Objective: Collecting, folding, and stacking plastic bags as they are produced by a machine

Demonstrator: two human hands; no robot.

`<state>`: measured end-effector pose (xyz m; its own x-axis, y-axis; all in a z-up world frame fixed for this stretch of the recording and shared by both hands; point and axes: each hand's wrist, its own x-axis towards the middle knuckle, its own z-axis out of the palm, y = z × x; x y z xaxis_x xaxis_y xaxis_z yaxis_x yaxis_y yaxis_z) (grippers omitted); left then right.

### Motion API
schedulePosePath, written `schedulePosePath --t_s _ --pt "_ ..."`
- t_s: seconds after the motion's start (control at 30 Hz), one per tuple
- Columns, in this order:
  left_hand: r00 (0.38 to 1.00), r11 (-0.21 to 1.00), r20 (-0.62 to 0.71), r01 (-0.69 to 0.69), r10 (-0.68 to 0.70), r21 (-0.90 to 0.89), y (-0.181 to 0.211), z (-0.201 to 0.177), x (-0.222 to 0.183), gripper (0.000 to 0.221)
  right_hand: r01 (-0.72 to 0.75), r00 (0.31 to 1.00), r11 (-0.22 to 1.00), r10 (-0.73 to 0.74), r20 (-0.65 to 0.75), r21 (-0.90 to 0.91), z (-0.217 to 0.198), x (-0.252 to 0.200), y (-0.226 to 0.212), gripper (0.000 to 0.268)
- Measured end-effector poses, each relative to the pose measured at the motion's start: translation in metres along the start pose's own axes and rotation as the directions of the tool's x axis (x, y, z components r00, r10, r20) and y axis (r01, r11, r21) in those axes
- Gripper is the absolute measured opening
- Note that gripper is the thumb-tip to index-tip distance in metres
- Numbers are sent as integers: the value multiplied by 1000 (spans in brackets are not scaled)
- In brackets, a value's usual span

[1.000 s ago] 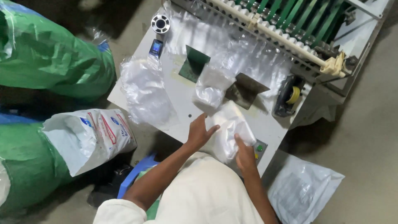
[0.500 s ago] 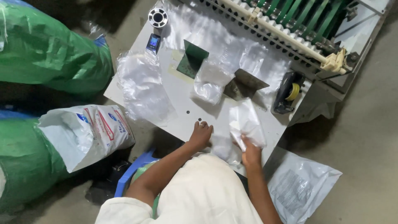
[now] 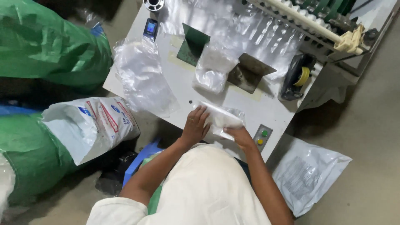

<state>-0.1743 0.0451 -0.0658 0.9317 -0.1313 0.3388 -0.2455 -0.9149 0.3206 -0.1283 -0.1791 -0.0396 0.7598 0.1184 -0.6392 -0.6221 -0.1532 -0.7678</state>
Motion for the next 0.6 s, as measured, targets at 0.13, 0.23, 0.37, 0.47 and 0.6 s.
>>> schedulePosePath --t_s 0.13,0.23,0.37,0.47,0.6 --pt "923 992 384 -32 -19 126 -6 23 -7 63 33 939 814 -224 -261 -580 20 6 -7 66" --pt "916 993 401 -15 -32 114 0 16 -6 64 388 860 701 -509 -38 -598 34 -37 -45 40" --pt "926 996 377 -11 -21 83 5 21 -13 64 70 995 995 -65 70 -73 12 1 16 67" --pt "948 973 319 -74 1 216 -8 30 -10 68 139 808 563 -540 -235 -814 31 10 -6 86" --pt "893 981 447 -126 47 149 -16 37 -13 76 -235 947 871 104 -305 -432 46 15 -16 115"
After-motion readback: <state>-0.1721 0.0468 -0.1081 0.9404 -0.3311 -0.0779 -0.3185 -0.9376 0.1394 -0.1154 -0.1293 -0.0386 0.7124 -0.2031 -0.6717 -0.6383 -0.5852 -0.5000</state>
